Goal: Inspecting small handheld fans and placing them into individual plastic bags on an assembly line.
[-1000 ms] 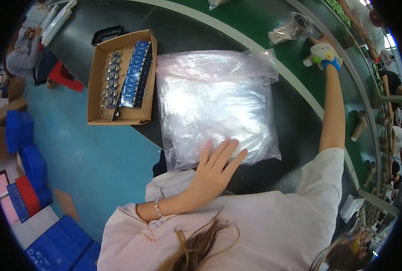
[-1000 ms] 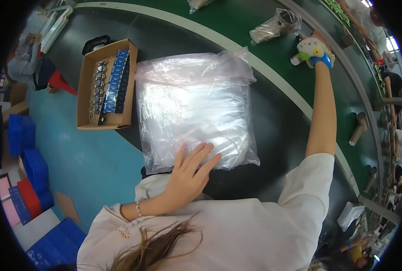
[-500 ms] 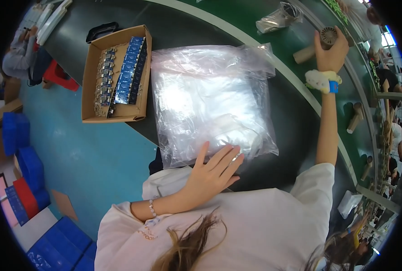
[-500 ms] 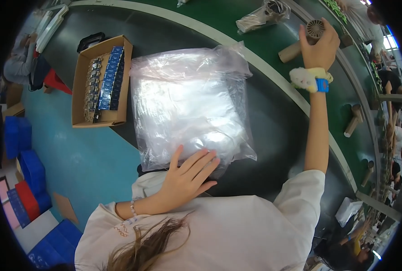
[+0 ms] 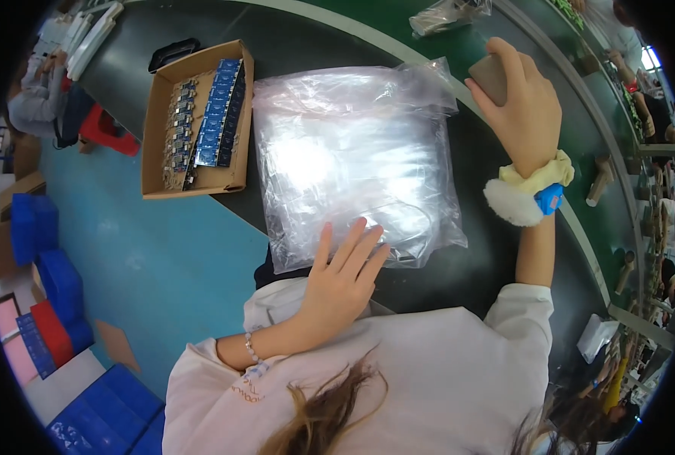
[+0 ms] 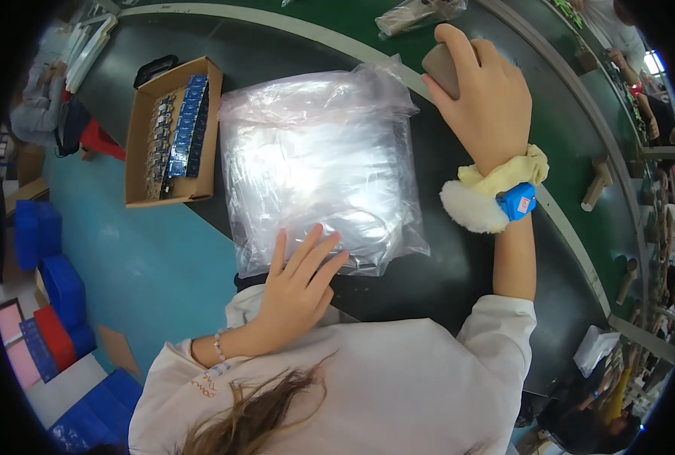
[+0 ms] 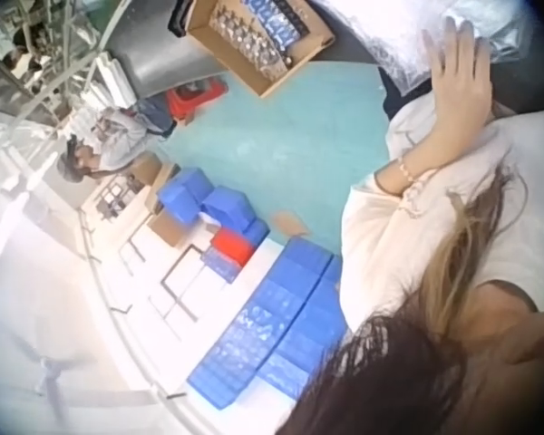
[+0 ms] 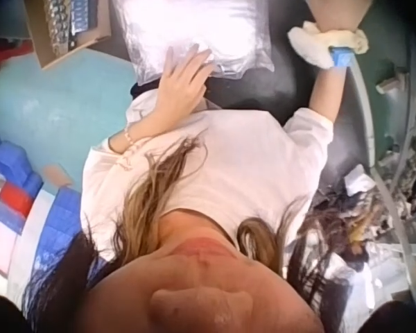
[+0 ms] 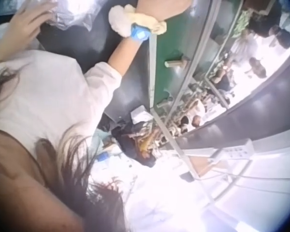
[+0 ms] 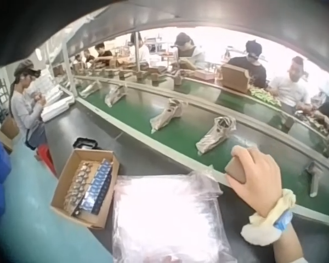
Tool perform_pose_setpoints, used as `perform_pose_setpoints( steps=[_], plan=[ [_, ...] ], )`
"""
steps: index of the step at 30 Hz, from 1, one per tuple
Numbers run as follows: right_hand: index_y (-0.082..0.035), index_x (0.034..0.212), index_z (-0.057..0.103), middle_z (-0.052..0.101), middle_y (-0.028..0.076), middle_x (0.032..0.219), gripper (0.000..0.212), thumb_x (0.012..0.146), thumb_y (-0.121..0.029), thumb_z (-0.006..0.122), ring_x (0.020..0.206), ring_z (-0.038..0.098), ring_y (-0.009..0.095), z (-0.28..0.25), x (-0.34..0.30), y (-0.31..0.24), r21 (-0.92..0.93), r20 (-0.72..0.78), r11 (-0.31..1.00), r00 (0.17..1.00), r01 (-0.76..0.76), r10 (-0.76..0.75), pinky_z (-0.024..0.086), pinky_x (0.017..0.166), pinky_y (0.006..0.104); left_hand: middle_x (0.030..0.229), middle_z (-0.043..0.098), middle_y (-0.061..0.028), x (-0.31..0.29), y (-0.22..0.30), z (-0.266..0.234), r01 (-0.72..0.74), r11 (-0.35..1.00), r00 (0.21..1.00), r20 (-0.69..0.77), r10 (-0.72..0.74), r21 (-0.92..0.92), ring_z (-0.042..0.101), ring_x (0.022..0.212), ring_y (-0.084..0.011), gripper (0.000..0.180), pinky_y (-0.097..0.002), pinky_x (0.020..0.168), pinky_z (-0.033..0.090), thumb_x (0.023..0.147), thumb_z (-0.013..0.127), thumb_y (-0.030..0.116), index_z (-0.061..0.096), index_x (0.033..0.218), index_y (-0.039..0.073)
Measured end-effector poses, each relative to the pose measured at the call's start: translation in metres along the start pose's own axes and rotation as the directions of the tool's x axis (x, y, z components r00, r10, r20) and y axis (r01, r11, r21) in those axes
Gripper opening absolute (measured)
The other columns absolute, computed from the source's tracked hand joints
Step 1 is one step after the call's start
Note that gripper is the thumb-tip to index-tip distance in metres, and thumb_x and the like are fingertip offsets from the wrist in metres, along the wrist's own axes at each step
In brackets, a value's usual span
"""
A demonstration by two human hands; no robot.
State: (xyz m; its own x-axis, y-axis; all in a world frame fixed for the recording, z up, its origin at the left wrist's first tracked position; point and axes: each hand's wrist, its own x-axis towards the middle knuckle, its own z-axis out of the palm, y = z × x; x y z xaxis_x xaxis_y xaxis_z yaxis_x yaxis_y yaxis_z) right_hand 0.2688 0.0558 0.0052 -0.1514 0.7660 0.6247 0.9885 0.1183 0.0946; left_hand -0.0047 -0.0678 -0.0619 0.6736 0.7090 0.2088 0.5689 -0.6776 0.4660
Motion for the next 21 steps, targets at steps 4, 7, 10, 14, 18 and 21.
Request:
perform_pose_setpoints(
  steps=[4, 7, 10, 14, 18, 21],
  plan=[
    [-0.020, 0.113, 0.052, 0.062, 0.006, 0.095, 0.044, 0.075, -0.031, 0.071, 0.079, 0.064, 0.029, -0.003, -0.002, -0.007, 0.043, 0.031, 0.986, 0.986, -0.164, 0.162, 0.052, 0.065, 0.0351, 0.129, 0.050, -0.0136, -0.003, -0.001, -0.004, -0.012, 0.997, 0.999, 0.051, 0.008, 0.074, 0.041, 0.127, -0.0305, 0.040, -0.0536, 0.105, 0.029, 0.074, 0.057, 0.005, 0.059, 0.113, 0.003],
    [-0.017, 0.112, 0.052, 0.063, 0.007, 0.100, 0.042, 0.077, -0.034, 0.069, 0.081, 0.064, 0.030, -0.008, -0.006, 0.000, 0.173, 0.089, 0.969, 0.982, -0.177, 0.164, 0.053, 0.066, 0.0351, 0.131, 0.048, -0.0135, -0.005, -0.003, -0.004, -0.002, 0.999, 0.998, 0.055, 0.001, 0.032, 0.039, 0.128, -0.0317, 0.044, -0.0520, 0.106, 0.028, 0.073, 0.057, 0.003, 0.057, 0.117, 0.002],
    [-0.012, 0.109, 0.053, 0.064, 0.008, 0.099, 0.044, 0.075, -0.030, 0.072, 0.080, 0.066, 0.026, -0.007, -0.016, -0.001, 0.301, 0.113, 0.927, 0.973, -0.226, 0.200, 0.053, 0.067, 0.0330, 0.131, 0.048, -0.0127, -0.003, -0.009, 0.001, -0.036, 0.999, 0.999, 0.028, 0.036, 0.015, 0.040, 0.128, -0.0322, 0.044, -0.0509, 0.104, 0.030, 0.072, 0.060, 0.001, 0.058, 0.116, 0.003],
    [-0.004, 0.105, 0.054, 0.060, 0.007, 0.093, 0.046, 0.071, -0.023, 0.079, 0.087, 0.059, 0.015, -0.006, -0.025, -0.002, 0.658, 0.337, 0.640, 0.916, -0.396, 0.219, 0.049, 0.074, 0.0275, 0.126, 0.052, -0.0111, 0.003, -0.014, 0.003, -0.141, 0.989, 0.989, -0.036, 0.143, 0.049, 0.044, 0.125, -0.0311, 0.034, -0.0487, 0.099, 0.037, 0.071, 0.065, 0.005, 0.062, 0.105, 0.004],
    [-0.006, 0.110, 0.054, 0.060, 0.008, 0.099, 0.042, 0.077, -0.023, 0.074, 0.085, 0.061, 0.018, -0.004, -0.031, 0.018, 0.752, 0.387, 0.386, 0.831, -0.535, 0.399, 0.049, 0.073, 0.0266, 0.119, 0.057, -0.0083, 0.006, -0.016, -0.004, -0.205, 0.979, 0.974, -0.097, 0.205, 0.017, 0.049, 0.120, -0.0288, 0.029, -0.0444, 0.094, 0.042, 0.072, 0.065, 0.006, 0.064, 0.100, 0.004],
    [-0.003, 0.122, 0.045, 0.058, 0.010, 0.100, 0.045, 0.087, -0.028, 0.059, 0.069, 0.064, 0.021, -0.035, -0.022, 0.008, 0.762, 0.537, 0.130, 0.731, -0.634, 0.422, 0.049, 0.061, 0.0258, 0.107, 0.061, -0.0107, 0.003, -0.019, -0.010, -0.210, 0.974, 0.972, -0.120, 0.200, -0.082, 0.057, 0.107, -0.0269, 0.028, -0.0379, 0.085, 0.049, 0.071, 0.060, 0.007, 0.064, 0.098, 0.001]
  ],
)
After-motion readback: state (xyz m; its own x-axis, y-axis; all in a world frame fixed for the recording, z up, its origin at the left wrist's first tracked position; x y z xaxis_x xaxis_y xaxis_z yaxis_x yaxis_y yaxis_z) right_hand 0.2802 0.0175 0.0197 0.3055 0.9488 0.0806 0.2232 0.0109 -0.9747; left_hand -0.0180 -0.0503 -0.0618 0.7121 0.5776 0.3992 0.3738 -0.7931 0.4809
